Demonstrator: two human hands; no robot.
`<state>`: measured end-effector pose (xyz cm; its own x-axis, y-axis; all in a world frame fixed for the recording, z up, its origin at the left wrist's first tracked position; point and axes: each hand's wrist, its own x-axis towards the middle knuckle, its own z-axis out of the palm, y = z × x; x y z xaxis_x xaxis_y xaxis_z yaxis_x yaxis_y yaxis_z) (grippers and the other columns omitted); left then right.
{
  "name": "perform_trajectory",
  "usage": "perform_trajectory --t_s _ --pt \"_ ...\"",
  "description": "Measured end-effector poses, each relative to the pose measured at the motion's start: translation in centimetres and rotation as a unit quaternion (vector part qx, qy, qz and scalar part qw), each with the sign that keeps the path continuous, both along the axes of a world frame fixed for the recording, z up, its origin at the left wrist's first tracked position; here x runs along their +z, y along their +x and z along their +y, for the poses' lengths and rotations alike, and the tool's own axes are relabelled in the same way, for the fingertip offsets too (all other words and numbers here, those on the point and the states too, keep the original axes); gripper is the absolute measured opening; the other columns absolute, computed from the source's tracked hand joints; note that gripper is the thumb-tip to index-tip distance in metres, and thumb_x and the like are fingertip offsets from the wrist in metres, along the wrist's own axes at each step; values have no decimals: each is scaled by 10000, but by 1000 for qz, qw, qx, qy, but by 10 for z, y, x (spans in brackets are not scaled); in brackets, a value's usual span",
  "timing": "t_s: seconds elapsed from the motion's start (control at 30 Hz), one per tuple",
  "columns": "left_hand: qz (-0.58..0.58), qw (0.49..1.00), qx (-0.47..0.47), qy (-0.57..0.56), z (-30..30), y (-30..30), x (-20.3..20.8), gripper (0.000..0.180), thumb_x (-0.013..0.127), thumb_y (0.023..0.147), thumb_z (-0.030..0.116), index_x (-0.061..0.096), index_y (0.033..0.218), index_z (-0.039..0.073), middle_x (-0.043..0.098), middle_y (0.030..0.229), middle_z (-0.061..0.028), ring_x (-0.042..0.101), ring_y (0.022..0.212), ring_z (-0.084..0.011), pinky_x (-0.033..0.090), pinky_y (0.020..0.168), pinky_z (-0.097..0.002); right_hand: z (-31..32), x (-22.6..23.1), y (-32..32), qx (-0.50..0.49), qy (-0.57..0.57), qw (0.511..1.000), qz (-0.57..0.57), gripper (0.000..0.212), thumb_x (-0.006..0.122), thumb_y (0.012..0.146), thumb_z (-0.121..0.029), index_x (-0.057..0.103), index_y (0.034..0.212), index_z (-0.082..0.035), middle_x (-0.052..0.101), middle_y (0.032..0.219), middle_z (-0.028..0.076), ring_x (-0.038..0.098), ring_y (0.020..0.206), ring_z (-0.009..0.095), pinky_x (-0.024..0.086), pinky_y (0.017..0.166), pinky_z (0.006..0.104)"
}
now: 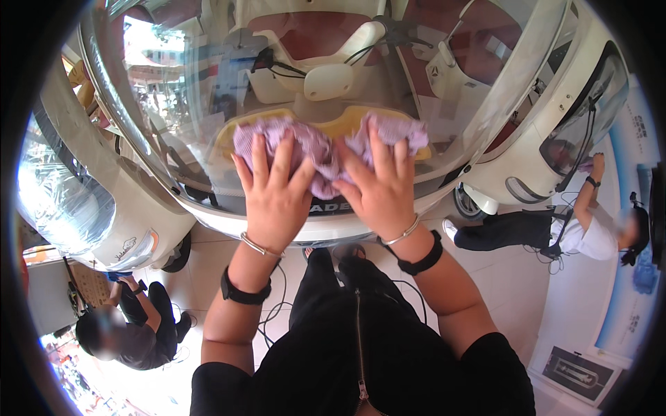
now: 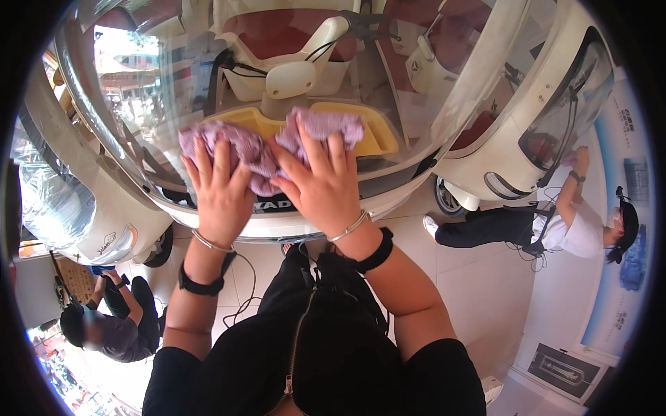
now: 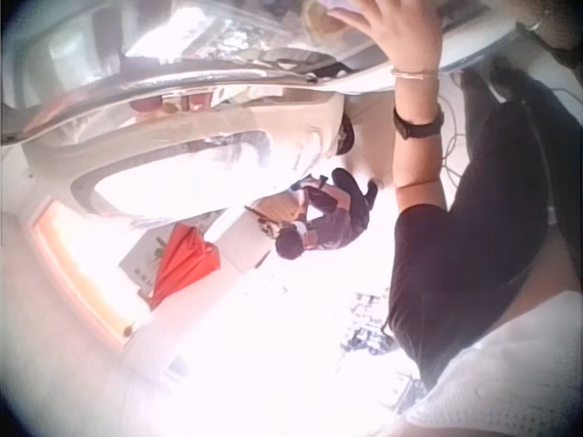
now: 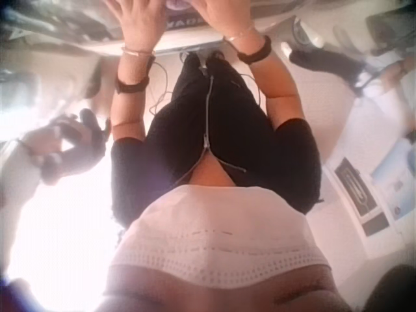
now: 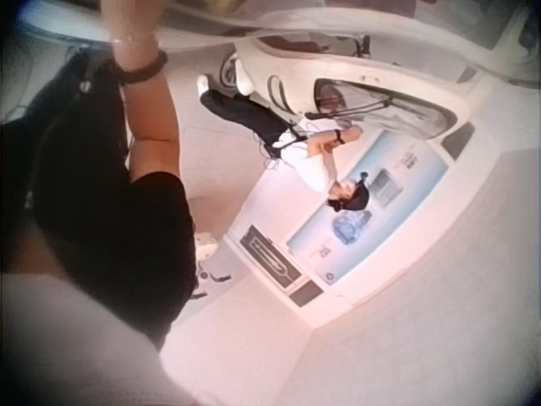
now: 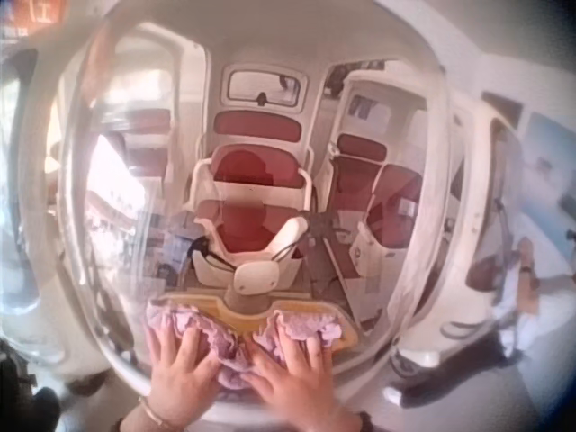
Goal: The person cleans various parts of several small electric vehicles using a purple cloth, wiping the front windshield and exterior body panels.
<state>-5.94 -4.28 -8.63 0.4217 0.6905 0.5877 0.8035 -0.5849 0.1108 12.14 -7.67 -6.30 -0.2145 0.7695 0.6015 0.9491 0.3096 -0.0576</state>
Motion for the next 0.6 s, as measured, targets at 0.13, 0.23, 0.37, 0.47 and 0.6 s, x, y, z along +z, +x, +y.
perform_trajectory --t_s 0.13,0.23,0.37,0.47,0.6 --pt "39 998 -17 -55 -35 14 -39 365 635 754 172 587 1112 223 496 1296 -73 408 1237 -415 278 983 -679 -37 -41 19 4 -62 998 22 438 676 771 -365 627 1176 -207 447 1347 170 421 1057 376 377 917 472" --pt "52 995 -30 -78 -64 17 -71 390 641 754 185 589 1138 220 507 1281 -74 417 1226 -408 293 986 -663 -64 -69 26 19 -108 993 33 334 690 758 -302 659 1056 -156 477 1334 92 444 1074 321 397 920 454" --pt "99 983 -24 -154 -97 33 -93 447 656 753 187 582 1193 216 503 1289 -91 420 1233 -400 292 1016 -626 -93 -111 48 22 -142 989 43 336 659 789 -223 622 1094 -86 500 1288 100 477 1046 324 421 912 447" --pt "93 981 9 -168 -105 49 -85 441 652 766 187 581 1200 216 491 1308 -101 404 1254 -404 284 1024 -623 -94 -110 69 5 -138 988 73 451 647 807 -213 557 1224 -66 494 1279 120 473 1082 369 414 927 469" --pt "71 990 13 -118 -93 80 -68 415 633 795 181 581 1205 213 467 1340 -103 376 1280 -412 277 1031 -620 -75 -84 105 -10 -90 992 89 558 649 814 -219 479 1323 -67 447 1322 165 435 1130 436 388 961 494"
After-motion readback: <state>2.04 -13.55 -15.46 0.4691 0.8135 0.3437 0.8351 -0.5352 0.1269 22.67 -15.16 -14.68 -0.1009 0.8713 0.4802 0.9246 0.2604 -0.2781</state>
